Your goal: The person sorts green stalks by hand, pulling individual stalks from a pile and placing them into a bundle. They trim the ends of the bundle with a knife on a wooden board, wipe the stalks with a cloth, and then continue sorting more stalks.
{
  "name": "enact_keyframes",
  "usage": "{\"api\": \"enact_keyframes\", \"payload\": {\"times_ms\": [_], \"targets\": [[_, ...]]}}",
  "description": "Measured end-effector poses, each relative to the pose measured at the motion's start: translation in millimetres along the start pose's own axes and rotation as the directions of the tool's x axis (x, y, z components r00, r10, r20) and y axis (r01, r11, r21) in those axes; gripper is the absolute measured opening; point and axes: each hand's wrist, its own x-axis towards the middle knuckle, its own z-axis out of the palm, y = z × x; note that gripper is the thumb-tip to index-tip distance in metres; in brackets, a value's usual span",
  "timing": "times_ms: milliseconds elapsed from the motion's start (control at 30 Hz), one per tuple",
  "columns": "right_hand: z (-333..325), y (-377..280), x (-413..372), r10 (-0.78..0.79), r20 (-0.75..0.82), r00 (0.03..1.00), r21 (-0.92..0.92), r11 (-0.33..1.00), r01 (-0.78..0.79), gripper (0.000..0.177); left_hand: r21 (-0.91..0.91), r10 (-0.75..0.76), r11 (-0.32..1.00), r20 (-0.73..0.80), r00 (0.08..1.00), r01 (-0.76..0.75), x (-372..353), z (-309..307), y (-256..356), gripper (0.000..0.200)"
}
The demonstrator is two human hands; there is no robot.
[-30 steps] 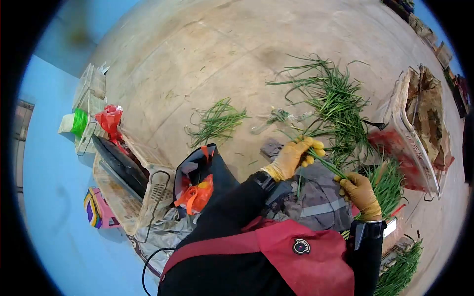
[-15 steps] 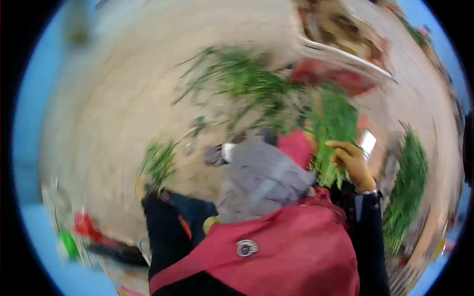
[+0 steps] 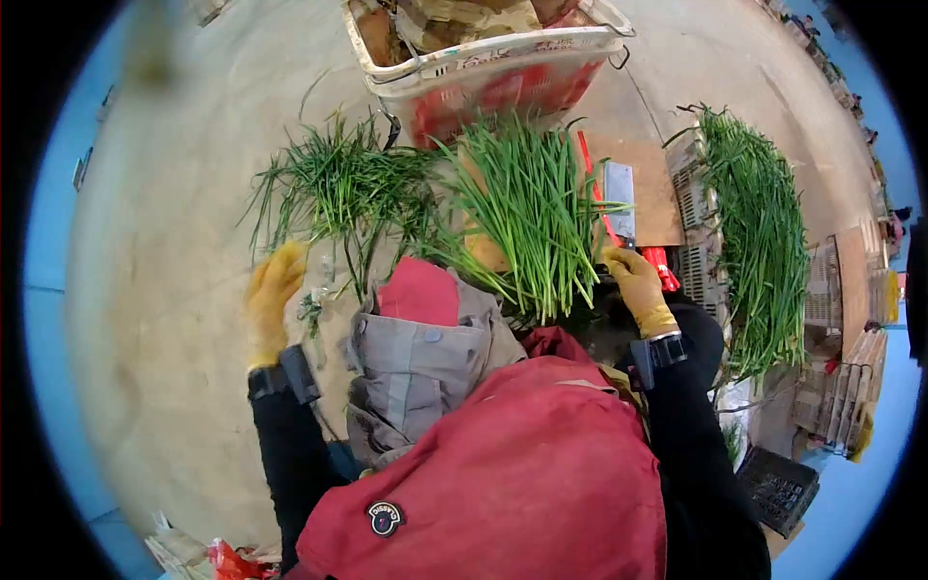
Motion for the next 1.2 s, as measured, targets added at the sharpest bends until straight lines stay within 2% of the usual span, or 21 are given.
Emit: {"api": "enact_keyframes", "payload": {"times_ms": [67, 100, 167, 200, 233, 267, 300, 367, 400, 533, 567, 667, 700, 800, 833, 900, 933, 1033, 1133, 1167, 1200], "targets": [[15, -13, 1, -0.064, 0.008, 0.998, 0.019, 0.998, 0.064, 0.022, 0.053, 0.103, 0.991, 0.308, 0.946, -0.125, -6, 93, 63, 0.035], [19, -27, 0, -0.050, 0.049, 0.998, -0.044, 0.998, 0.052, 0.022, 0.053, 0.122, 0.984, 0.494, 0.861, -0.170, -7, 128, 74, 0.032], [36, -36, -3, -0.105, 0.101, 0.989, 0.076, 0.992, 0.097, 0.022, 0.409, -0.104, 0.874, 0.683, 0.723, -0.261, -6, 186, 50, 0.033], [41, -40, -3, -0.135, 0.106, 0.985, 0.110, 0.986, 0.123, 0.022, 0.532, -0.143, 0.681, 0.771, 0.620, -0.504, -15, 212, 60, 0.037], [41, -43, -2, -0.115, 0.114, 0.987, 0.138, 0.985, 0.099, 0.022, 0.616, -0.301, 0.481, 0.785, 0.542, -0.624, -12, 232, 37, 0.037], [36, -38, 3, -0.093, 0.098, 0.991, 0.177, 0.981, 0.074, 0.022, 0.521, -0.304, 0.425, 0.853, 0.425, -0.740, -13, 245, 18, 0.036], [30, -32, 9, -0.067, 0.082, 0.994, 0.215, 0.975, 0.048, 0.021, 0.533, -0.327, 0.475, 0.846, 0.422, -0.700, -16, 253, -6, 0.040], [16, -13, 22, 0.025, 0.058, 0.998, 0.198, 0.980, -0.036, 0.022, 0.654, -0.452, 0.415, 0.751, 0.481, -0.632, -31, 268, -18, 0.054], [9, -10, 28, 0.033, 0.011, 0.999, 0.341, 0.939, -0.035, 0.021, 0.683, -0.469, 0.412, 0.727, 0.502, -0.604, -36, 272, -23, 0.059], [-10, 7, 45, 0.002, -0.022, 1.000, 0.006, 1.000, -0.002, 0.022, 0.800, -0.541, 0.506, 0.585, 0.604, -0.322, -37, 276, -34, 0.066], [-11, 11, 51, -0.029, -0.033, 0.999, -0.096, 0.995, 0.026, 0.022, 0.795, -0.475, 0.533, 0.564, 0.675, -0.289, -36, 273, -53, 0.067], [-13, 20, 82, -0.119, -0.019, 0.993, -0.354, 0.930, 0.105, 0.023, 0.770, -0.550, 0.638, 0.428, 0.718, 0.030, -35, 278, -61, 0.069], [-16, 12, 88, -0.063, -0.021, 0.998, -0.323, 0.945, 0.053, 0.024, 0.736, -0.457, 0.677, 0.419, 0.785, 0.001, -34, 276, -84, 0.068], [-12, -8, 100, 0.031, 0.039, 0.999, -0.302, 0.953, -0.018, 0.026, 0.633, -0.432, 0.768, 0.406, 0.805, 0.094, -30, 277, -97, 0.062], [-4, -9, 99, 0.055, 0.083, 0.995, -0.349, 0.937, -0.023, 0.029, 0.571, -0.350, 0.815, 0.352, 0.868, 0.097, -32, 278, -108, 0.054], [11, -10, 89, 0.109, 0.161, 0.981, -0.441, 0.897, -0.027, 0.035, 0.606, -0.357, 0.788, 0.311, 0.881, 0.105, -32, 276, -100, 0.051], [14, -15, 80, 0.169, 0.170, 0.971, -0.397, 0.914, -0.090, 0.045, 0.622, -0.359, 0.776, 0.293, 0.886, 0.109, -33, 279, -91, 0.049], [29, -5, 59, 0.198, 0.179, 0.964, -0.320, 0.938, -0.134, 0.054, 0.557, -0.207, 0.830, 0.272, 0.940, 0.022, -37, 283, -114, 0.046], [36, -6, 30, 0.113, -0.021, 0.993, -0.254, 0.960, -0.114, 0.055, 0.537, -0.147, 0.841, 0.340, 0.929, -0.064, -43, 290, -108, 0.045], [35, -10, 24, 0.244, 0.047, 0.969, -0.233, 0.946, -0.227, 0.059, 0.545, -0.123, 0.831, 0.383, 0.916, -0.116, -46, 293, -98, 0.045], [40, -5, 18, 0.240, 0.044, 0.970, -0.220, 0.949, -0.225, 0.061, 0.548, -0.097, 0.819, 0.425, 0.900, -0.170, -47, 297, -92, 0.045]]}}
